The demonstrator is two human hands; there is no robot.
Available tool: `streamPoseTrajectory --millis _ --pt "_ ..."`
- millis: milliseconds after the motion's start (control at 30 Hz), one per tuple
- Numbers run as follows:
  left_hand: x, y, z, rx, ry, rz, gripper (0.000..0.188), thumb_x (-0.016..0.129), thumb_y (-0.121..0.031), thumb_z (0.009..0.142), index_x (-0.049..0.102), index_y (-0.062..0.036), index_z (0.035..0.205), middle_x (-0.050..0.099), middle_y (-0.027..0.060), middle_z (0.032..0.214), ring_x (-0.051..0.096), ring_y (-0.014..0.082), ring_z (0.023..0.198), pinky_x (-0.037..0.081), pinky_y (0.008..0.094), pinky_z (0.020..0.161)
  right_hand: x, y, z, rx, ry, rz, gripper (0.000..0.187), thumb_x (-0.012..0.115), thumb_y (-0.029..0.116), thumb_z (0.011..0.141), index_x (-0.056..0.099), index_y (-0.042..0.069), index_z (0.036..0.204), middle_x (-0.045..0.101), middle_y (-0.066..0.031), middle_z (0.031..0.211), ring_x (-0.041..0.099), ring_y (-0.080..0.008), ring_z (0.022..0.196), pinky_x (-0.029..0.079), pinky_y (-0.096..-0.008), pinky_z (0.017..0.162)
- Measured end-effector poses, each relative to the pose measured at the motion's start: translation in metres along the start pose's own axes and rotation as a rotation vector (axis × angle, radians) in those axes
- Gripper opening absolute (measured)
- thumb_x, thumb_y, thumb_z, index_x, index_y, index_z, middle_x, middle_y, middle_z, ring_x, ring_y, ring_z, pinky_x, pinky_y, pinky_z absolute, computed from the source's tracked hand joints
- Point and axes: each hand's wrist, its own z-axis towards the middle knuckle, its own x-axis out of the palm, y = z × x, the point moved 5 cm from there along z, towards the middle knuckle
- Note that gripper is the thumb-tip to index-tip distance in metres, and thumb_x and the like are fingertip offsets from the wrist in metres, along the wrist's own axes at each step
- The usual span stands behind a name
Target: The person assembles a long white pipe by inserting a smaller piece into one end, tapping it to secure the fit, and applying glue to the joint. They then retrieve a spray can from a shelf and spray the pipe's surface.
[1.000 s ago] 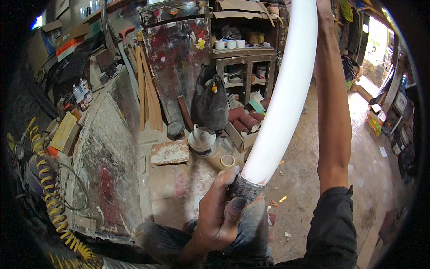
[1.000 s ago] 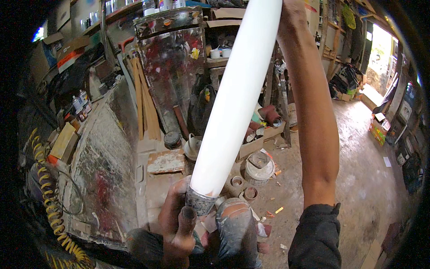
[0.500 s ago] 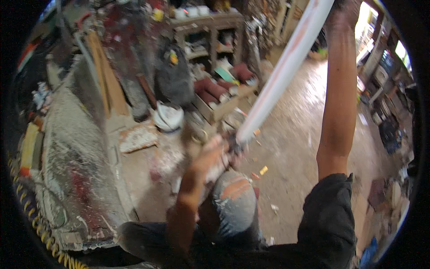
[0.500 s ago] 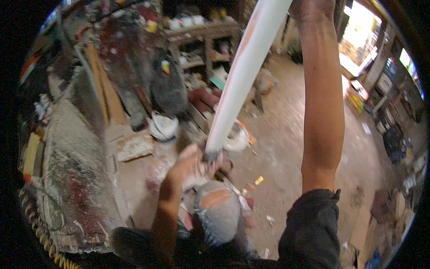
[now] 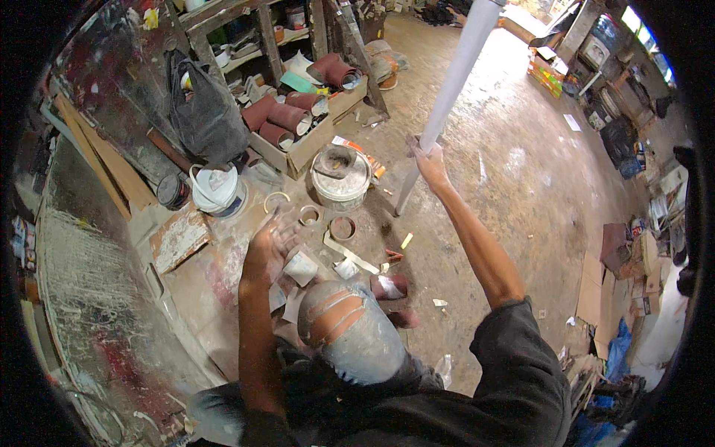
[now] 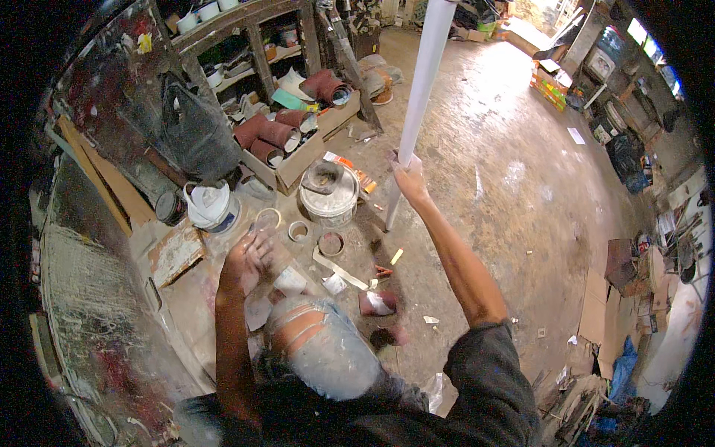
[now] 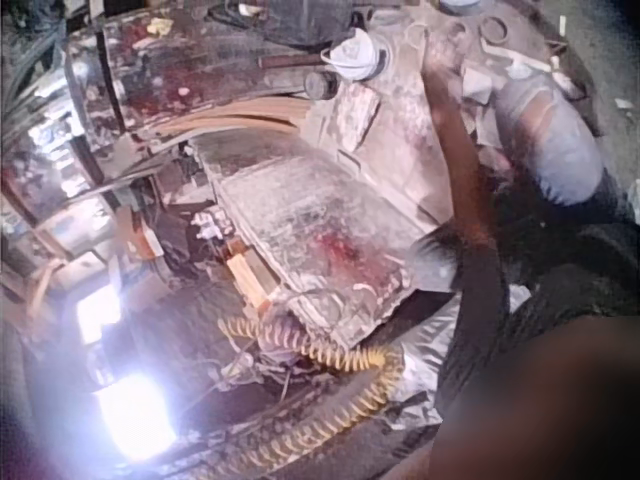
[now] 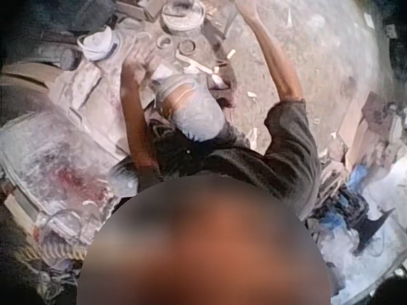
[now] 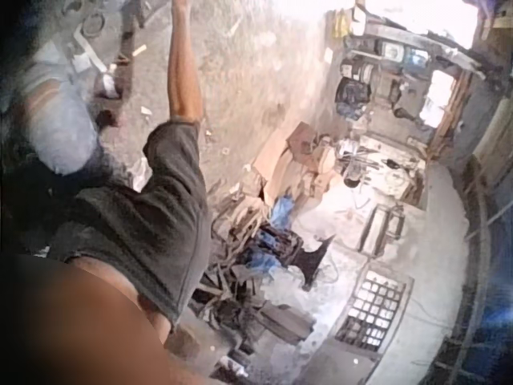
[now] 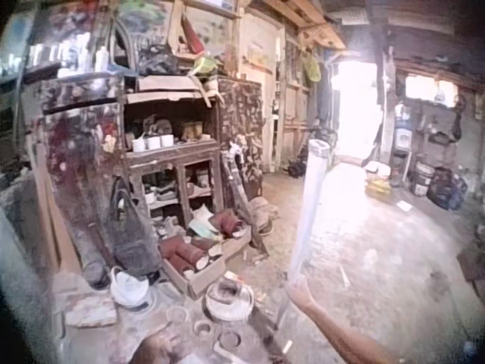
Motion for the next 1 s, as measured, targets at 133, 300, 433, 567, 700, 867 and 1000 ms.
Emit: streamPoseTrajectory --millis 133,300,433,567,700,867,1000 --pt "-0.035 0.003 -0.009 -0.035 -0.027 0.034 0.034 0.048 -0.026 0.098 0.049 -0.0070 0.126 0.062 0.0100 0.114 0.060 0.0243 0.103 0.049 0.0349 0.084 -0.012 -0.058 0.032 -0.017 -0.088 -0.022 0.033 0.067 0.030 0.089 0.064 -0.002 0.091 0.063 -0.0057 0.077 0.057 -0.0132 0.072 0.047 -0.0314 0.065" --pt "-0.081 -0.002 -0.014 0.088 -0.015 0.077 0.033 0.045 -0.029 0.100 0.054 -0.0061 0.122 0.063 0.0086 0.110 0.060 0.0228 0.099 0.049 0.0353 0.086 -0.021 -0.102 0.037 0.077 -0.023 -0.106 0.033 0.067 0.032 0.088 0.064 -0.001 0.086 0.062 -0.0048 0.068 0.057 -0.0148 0.063 0.047 -0.0347 0.058" --pt "-0.093 0.008 0.002 -0.030 -0.192 0.125 0.034 0.053 -0.031 0.096 0.057 -0.0060 0.118 0.064 0.0078 0.108 0.060 0.0205 0.092 0.050 0.0350 0.074 -0.006 -0.088 0.025 0.232 0.067 -0.234 0.044 0.065 0.043 0.088 0.059 0.003 0.072 0.055 -0.0023 0.063 0.054 -0.0122 0.060 0.047 -0.0343 0.057" --pt "-0.045 0.011 0.006 0.133 0.013 0.268 0.032 0.054 -0.017 0.095 0.048 -0.0081 0.125 0.060 0.0118 0.109 0.064 0.0273 0.082 0.055 0.0433 0.071 0.011 0.030 0.038 0.009 0.173 0.012 0.039 0.063 0.039 0.092 0.058 0.003 0.076 0.054 -0.0018 0.063 0.054 -0.0112 0.062 0.046 -0.0312 0.057" --pt "0.027 -0.003 -0.014 0.292 0.353 0.608 0.041 0.054 -0.006 0.092 0.043 -0.0038 0.131 0.055 0.0124 0.122 0.055 0.0278 0.111 0.046 0.0414 0.094 0.015 0.189 0.062 -0.056 0.321 0.611 0.011 0.057 0.017 0.095 0.052 0.007 0.093 0.056 -0.0036 0.070 0.058 -0.0156 0.061 0.052 -0.0334 0.053" --pt "0.096 -0.039 -0.098 0.143 0.752 0.399 0.057 0.048 -0.012 0.097 0.023 -0.0012 0.147 0.044 0.0200 0.138 0.049 0.0217 0.123 0.040 0.0335 0.101 0.025 0.356 0.064 -0.280 0.271 0.685 0.040 0.049 0.051 0.096 0.051 0.012 0.088 0.048 0.0009 0.063 0.047 -0.0112 0.047 0.042 -0.0254 0.041" --pt "0.116 -0.076 -0.166 0.571 0.119 0.743 0.046 0.044 -0.022 0.100 0.033 0.0014 0.138 0.054 0.0207 0.121 0.059 0.0241 0.106 0.047 0.0334 0.087 0.038 0.423 0.038 -0.417 0.017 0.782 0.034 0.039 0.047 0.099 0.045 0.013 0.097 0.045 -0.0012 0.063 0.047 -0.0139 0.046 0.043 -0.0296 0.040"
